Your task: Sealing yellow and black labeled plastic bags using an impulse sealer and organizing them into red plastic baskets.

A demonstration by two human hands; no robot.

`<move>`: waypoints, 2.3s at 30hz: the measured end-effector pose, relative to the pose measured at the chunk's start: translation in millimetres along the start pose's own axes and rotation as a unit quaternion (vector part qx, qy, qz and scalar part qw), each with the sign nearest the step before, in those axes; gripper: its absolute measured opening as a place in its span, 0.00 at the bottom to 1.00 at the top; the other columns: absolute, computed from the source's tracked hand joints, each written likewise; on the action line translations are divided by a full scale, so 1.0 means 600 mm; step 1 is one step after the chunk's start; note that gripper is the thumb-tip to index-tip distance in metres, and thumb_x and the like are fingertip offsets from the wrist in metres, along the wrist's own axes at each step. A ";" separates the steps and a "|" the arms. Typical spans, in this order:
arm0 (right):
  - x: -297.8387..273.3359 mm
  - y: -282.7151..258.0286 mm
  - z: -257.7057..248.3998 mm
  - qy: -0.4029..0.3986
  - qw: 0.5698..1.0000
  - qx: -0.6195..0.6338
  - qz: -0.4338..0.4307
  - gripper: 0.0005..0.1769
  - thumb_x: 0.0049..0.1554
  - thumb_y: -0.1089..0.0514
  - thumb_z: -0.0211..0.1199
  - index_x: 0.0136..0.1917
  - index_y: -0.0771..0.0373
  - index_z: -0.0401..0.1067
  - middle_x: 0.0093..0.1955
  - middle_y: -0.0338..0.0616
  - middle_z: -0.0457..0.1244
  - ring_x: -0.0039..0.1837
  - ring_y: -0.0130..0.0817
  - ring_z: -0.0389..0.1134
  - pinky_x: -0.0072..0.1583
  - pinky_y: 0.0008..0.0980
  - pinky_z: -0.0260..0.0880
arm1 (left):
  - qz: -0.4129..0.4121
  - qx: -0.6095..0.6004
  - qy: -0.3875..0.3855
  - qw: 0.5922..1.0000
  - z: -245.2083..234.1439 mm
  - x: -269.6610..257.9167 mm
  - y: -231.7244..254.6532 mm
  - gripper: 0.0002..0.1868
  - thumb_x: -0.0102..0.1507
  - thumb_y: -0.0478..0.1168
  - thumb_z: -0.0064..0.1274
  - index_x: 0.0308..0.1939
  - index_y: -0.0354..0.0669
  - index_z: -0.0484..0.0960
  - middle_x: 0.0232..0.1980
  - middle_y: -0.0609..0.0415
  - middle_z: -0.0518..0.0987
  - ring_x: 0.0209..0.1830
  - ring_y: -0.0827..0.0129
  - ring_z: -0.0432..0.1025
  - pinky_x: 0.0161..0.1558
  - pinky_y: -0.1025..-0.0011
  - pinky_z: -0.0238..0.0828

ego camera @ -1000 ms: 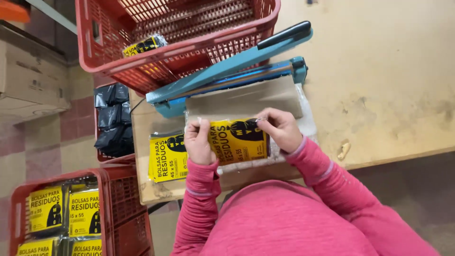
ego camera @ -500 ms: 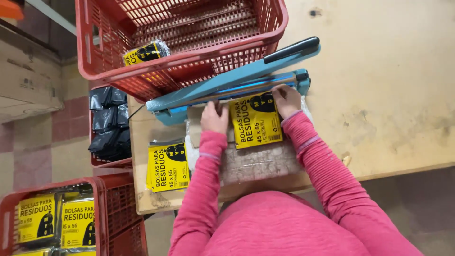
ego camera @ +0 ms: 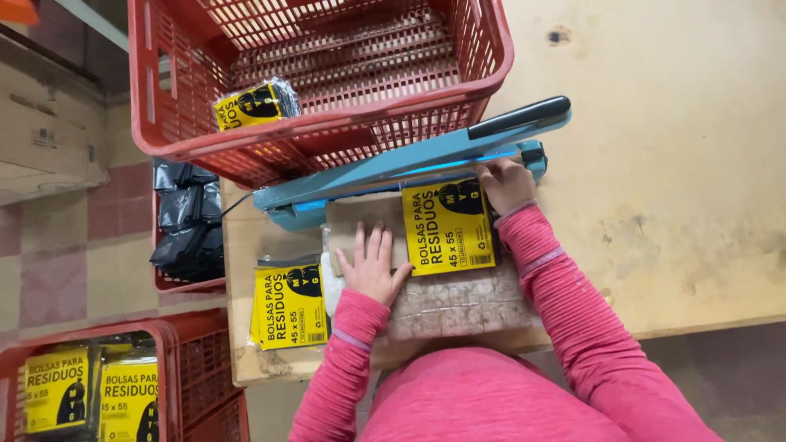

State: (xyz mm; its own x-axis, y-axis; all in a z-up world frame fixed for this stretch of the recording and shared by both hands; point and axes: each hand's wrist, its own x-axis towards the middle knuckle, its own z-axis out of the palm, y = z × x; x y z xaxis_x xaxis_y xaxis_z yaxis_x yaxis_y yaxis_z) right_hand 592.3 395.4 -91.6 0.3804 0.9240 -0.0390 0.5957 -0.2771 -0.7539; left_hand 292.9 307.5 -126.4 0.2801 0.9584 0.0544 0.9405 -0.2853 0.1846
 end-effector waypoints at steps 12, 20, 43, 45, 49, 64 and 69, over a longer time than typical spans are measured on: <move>-0.120 -0.022 -0.013 -0.013 0.967 -0.145 -0.208 0.24 0.58 0.41 0.65 0.62 0.54 0.73 0.63 0.45 0.66 0.68 0.46 0.66 0.71 0.43 0.66 | 0.081 0.026 -0.045 0.995 -0.063 0.006 -0.017 0.46 0.56 0.68 0.55 0.71 0.48 0.67 0.77 0.55 0.60 0.79 0.53 0.48 0.64 0.28 0.51; -0.136 -0.006 0.016 -0.099 0.886 -0.248 -0.380 0.48 0.45 0.33 0.68 0.72 0.59 0.65 0.76 0.54 0.54 0.78 0.57 0.50 0.75 0.59 0.44 | 0.040 -0.124 0.035 0.991 -0.006 -0.039 -0.114 0.30 0.61 0.55 0.58 0.65 0.49 0.74 0.68 0.53 0.73 0.71 0.54 0.64 0.66 0.46 0.63; -0.327 -0.212 0.206 -0.281 0.873 0.019 -0.398 0.15 0.55 0.54 0.66 0.55 0.59 0.73 0.56 0.48 0.66 0.60 0.49 0.67 0.61 0.41 0.68 | -0.270 -0.271 0.233 0.894 0.078 -0.112 -0.418 0.07 0.64 0.39 0.56 0.41 0.40 0.77 0.37 0.46 0.80 0.36 0.54 0.76 0.41 0.60 0.73; -0.331 -0.217 0.235 -0.261 0.882 0.011 -0.393 0.18 0.55 0.54 0.67 0.58 0.60 0.72 0.57 0.49 0.66 0.61 0.50 0.66 0.61 0.41 0.68 | -0.310 -0.334 0.205 0.866 0.018 -0.125 -0.384 0.08 0.66 0.40 0.54 0.44 0.40 0.76 0.37 0.46 0.81 0.36 0.57 0.77 0.41 0.63 0.73; -0.320 -0.229 0.304 -0.261 0.917 0.101 -0.284 0.32 0.55 0.57 0.67 0.70 0.62 0.61 0.62 0.50 0.63 0.62 0.42 0.67 0.61 0.37 0.70 | -0.200 -0.431 0.268 0.838 -0.106 -0.167 -0.324 0.05 0.68 0.35 0.53 0.45 0.38 0.75 0.41 0.47 0.80 0.40 0.63 0.77 0.45 0.70 0.74; -0.223 -0.126 0.203 -0.151 0.888 0.418 -0.116 0.04 0.63 0.66 0.63 0.52 0.67 0.75 0.45 0.34 0.68 0.47 0.21 0.68 0.51 0.23 0.70 | -0.075 -0.670 0.204 0.710 -0.053 -0.027 -0.238 0.06 0.67 0.30 0.54 0.48 0.38 0.77 0.42 0.56 0.80 0.41 0.78 0.74 0.46 0.78 0.72; -0.147 -0.060 0.156 -0.061 0.955 0.274 -0.091 0.09 0.63 0.61 0.65 0.54 0.67 0.77 0.44 0.39 0.69 0.46 0.23 0.67 0.50 0.26 0.70 | -0.171 -0.613 0.211 0.742 0.063 0.122 -0.158 0.12 0.63 0.35 0.63 0.46 0.34 0.78 0.39 0.57 0.82 0.39 0.78 0.76 0.43 0.76 0.75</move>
State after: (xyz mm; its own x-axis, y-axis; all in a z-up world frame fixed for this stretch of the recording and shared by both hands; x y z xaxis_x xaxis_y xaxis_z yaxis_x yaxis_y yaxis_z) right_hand 471.1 348.4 -122.7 0.2005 0.9769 0.0740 0.1707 0.0395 -0.9845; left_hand 231.6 404.6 -177.3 -0.2627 0.9634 0.0526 -0.0120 -0.0577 0.9983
